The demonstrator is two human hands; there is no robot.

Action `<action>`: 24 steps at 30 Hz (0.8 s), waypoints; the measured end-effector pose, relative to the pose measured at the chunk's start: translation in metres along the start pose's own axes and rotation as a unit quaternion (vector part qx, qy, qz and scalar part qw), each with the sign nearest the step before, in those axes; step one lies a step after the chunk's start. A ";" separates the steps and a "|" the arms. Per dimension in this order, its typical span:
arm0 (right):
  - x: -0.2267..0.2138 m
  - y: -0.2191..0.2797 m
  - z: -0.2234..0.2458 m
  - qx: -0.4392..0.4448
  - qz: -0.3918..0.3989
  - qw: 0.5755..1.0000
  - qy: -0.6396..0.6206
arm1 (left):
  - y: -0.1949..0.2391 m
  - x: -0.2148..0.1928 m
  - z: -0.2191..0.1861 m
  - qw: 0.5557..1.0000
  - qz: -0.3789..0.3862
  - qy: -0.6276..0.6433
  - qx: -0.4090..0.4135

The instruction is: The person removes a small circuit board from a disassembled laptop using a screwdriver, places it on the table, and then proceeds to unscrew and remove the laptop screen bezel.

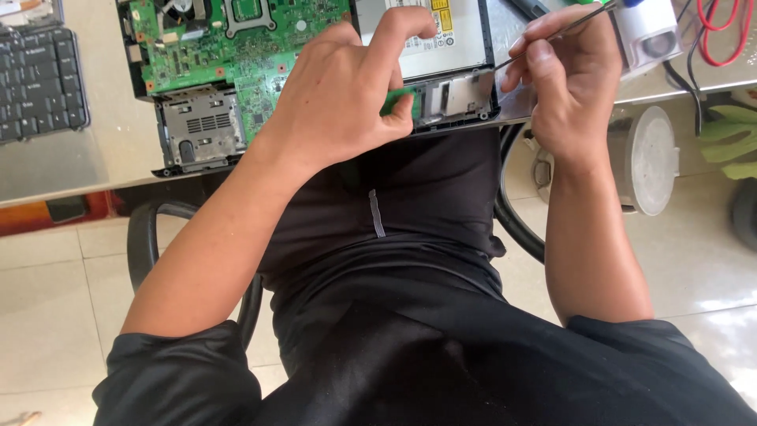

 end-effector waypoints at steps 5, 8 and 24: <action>-0.001 -0.002 -0.002 0.007 -0.002 1.000 -0.001 | -0.001 -0.001 0.006 0.999 0.036 -0.005 0.000; -0.001 -0.003 -0.003 0.001 -0.006 1.000 0.000 | 0.000 -0.007 0.006 0.999 0.023 0.040 -0.006; 0.000 -0.002 -0.004 -0.003 -0.081 0.992 0.094 | 0.060 -0.011 -0.013 0.662 -0.408 0.587 -0.224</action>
Point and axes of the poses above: each hand's wrist, its own y-axis away from the middle knuckle, its own x-axis out of the palm, z = x × y, the point moved 3 cm from there along -y, towards the middle knuckle, and after that the axes turned 6 degrees about x, right-handed, at the moved point
